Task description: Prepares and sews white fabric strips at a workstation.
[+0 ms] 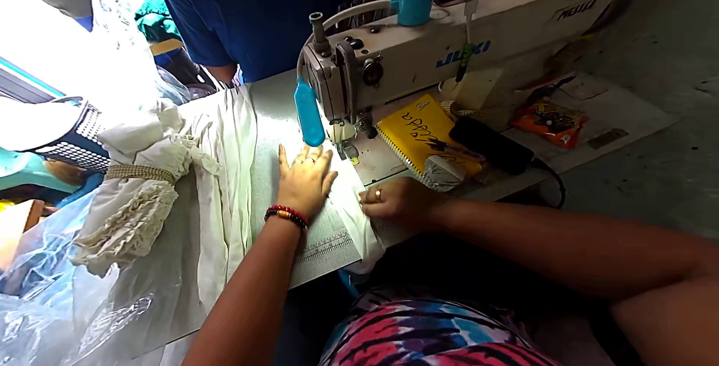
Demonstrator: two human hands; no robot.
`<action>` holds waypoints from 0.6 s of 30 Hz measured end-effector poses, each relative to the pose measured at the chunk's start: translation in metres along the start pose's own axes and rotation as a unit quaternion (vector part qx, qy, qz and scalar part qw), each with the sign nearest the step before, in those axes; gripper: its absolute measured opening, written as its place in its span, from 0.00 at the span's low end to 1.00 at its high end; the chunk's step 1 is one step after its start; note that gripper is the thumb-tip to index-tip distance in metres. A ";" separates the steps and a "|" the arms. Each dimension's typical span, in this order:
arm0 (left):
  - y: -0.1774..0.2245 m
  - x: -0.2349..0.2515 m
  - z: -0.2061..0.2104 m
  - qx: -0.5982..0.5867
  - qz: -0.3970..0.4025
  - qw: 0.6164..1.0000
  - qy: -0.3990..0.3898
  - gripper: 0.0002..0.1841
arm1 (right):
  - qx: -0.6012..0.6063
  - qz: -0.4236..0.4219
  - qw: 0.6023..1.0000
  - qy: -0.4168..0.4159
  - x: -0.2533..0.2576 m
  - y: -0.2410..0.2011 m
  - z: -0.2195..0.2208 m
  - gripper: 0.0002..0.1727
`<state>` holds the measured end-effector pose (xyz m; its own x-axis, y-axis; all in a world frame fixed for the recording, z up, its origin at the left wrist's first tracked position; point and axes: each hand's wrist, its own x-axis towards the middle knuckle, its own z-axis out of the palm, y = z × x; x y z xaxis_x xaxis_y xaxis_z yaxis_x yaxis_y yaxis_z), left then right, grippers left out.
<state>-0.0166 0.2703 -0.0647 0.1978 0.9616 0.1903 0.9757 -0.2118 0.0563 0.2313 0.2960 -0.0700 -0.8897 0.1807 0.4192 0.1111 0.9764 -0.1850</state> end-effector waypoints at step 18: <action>0.096 -0.165 0.054 -0.485 -0.202 0.833 -0.174 0.19 | 0.453 0.433 0.779 0.014 -0.076 -0.103 0.040 0.13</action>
<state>0.0499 0.1008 -0.1437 0.0518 0.9449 -0.3233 0.4671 0.2633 0.8441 0.2693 0.1771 -0.1185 -0.6430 0.7409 -0.1941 0.2950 0.0057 -0.9555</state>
